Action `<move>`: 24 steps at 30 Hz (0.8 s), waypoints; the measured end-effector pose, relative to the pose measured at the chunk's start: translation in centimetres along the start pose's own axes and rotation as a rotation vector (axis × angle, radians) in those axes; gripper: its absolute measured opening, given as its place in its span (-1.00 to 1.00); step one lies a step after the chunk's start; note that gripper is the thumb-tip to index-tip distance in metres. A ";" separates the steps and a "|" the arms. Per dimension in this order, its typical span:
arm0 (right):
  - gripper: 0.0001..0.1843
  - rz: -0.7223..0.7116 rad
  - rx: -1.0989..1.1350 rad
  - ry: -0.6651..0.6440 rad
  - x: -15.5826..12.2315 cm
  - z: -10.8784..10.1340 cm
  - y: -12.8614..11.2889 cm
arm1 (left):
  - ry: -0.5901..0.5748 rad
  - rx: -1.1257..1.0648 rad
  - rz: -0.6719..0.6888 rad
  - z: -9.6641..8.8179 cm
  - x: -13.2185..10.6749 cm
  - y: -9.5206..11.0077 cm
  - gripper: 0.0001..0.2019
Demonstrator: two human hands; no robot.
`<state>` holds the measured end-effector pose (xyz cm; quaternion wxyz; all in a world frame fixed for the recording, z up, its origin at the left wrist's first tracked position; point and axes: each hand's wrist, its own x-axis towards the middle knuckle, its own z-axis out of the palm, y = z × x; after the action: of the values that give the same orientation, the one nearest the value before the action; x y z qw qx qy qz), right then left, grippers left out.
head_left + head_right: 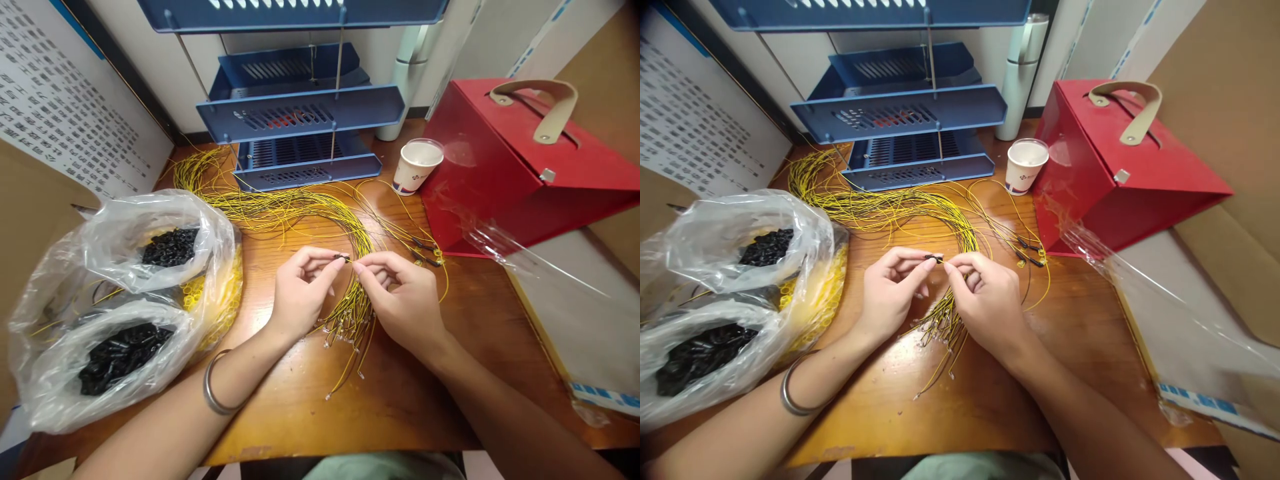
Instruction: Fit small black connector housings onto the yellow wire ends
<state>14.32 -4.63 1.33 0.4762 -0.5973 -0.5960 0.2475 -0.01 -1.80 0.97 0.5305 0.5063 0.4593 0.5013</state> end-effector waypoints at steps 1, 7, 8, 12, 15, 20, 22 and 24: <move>-0.90 -0.005 0.003 0.002 0.0 0.0 0.0 | -0.003 -0.002 -0.003 0.0 0.0 0.0 -0.88; -0.91 -0.025 -0.001 0.020 -0.2 0.1 0.0 | -0.015 -0.011 -0.012 -0.1 0.0 -0.2 -0.85; -0.91 -0.028 -0.003 0.022 -0.2 0.1 0.0 | -0.017 -0.013 -0.011 0.0 -0.1 -0.3 -0.84; -0.92 -0.039 -0.005 0.034 -0.4 0.3 0.2 | -0.012 -0.021 -0.015 0.1 -0.2 -0.5 -0.82; -0.92 -0.044 -0.007 0.033 -0.6 0.4 0.3 | -0.017 -0.036 -0.017 0.0 -0.3 -0.6 -0.82; -0.93 -0.080 -0.029 0.034 -1.1 0.4 0.5 | -0.048 -0.058 0.001 0.0 -0.1 -0.6 -0.82; -0.92 -0.086 -0.032 0.025 -1.1 0.5 0.7 | -0.056 -0.057 0.003 0.0 -0.1 -0.6 -0.82; -0.93 -0.094 -0.037 0.020 -0.9 0.8 0.8 | -0.066 -0.049 0.010 0.0 0.0 -0.7 -0.81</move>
<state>13.89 -5.10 0.07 0.4822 -0.5797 -0.6230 0.2079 0.03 -1.77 0.25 0.5551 0.5115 0.4267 0.4982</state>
